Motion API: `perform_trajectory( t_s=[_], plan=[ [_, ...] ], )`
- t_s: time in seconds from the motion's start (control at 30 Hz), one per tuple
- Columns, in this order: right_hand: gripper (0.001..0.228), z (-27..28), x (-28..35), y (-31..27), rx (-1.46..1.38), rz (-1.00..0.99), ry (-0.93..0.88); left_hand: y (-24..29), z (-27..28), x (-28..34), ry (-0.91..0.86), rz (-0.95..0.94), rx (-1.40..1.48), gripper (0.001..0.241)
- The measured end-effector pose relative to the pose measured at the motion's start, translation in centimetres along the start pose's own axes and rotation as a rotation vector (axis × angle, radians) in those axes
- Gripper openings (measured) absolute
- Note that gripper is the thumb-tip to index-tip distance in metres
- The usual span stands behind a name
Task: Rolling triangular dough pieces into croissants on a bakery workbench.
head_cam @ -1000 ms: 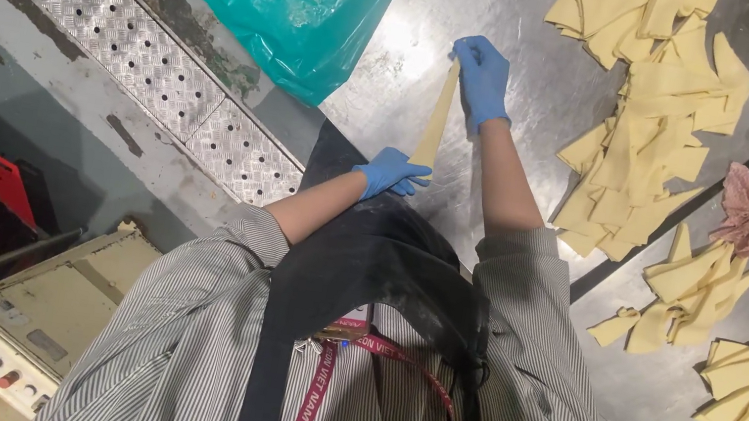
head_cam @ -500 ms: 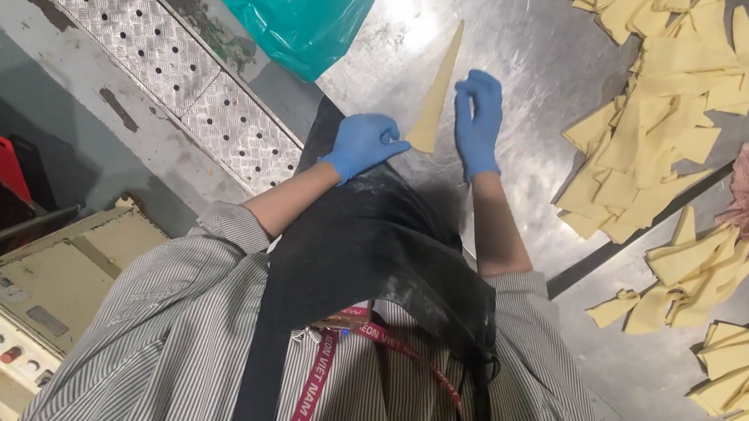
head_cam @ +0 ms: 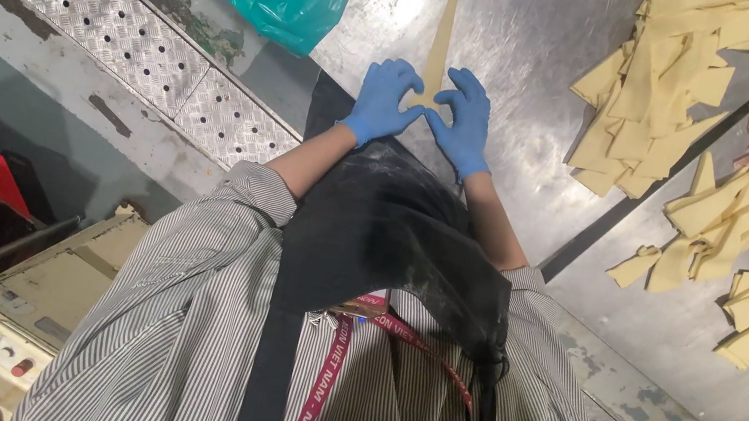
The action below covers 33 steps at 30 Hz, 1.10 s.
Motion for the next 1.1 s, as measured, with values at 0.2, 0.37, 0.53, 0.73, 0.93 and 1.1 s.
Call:
perform_trajectory(
  t_s=[0.2, 0.37, 0.53, 0.73, 0.93, 1.1],
  plan=[
    [0.017, -0.2, -1.2, 0.7, -0.031, -0.016, 0.05, -1.0, -1.1, -0.3, -0.034, 0.046, 0.027, 0.017],
    [0.016, 1.1, -0.5, 0.5, -0.064, 0.031, 0.005, -1.8, 0.3, 1.3, -0.036, -0.068, 0.059, 0.011],
    [0.012, 1.1, -0.8, 0.5, -0.025, 0.037, 0.003, -1.5, 0.7, 0.8, 0.026, -0.098, 0.057, 0.007],
    [0.016, 1.2, -1.0, -0.3, -0.032, -0.095, 0.026, -2.2, -1.3, 1.1, 0.021, -0.016, 0.063, 0.006],
    [0.022, 0.6, -1.5, 0.1, 0.062, -0.006, 0.01, -0.3, -0.1, 0.5, 0.043, -0.047, 0.086, 0.022],
    [0.018, -0.1, -2.7, 0.2, -0.038, -0.128, 0.104, -1.0, -1.2, -0.3, 0.093, -0.01, 0.108, 0.022]
  ],
)
Point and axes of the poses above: each hand's wrist, its own x-axis away from the middle knuckle, its own z-axis out of the back of the hand, y = z × x, the point moved 1 cm from there along -x, towards the middle knuckle, and after that the axes turned 7 degrees about -z, right-handed, at the moved point
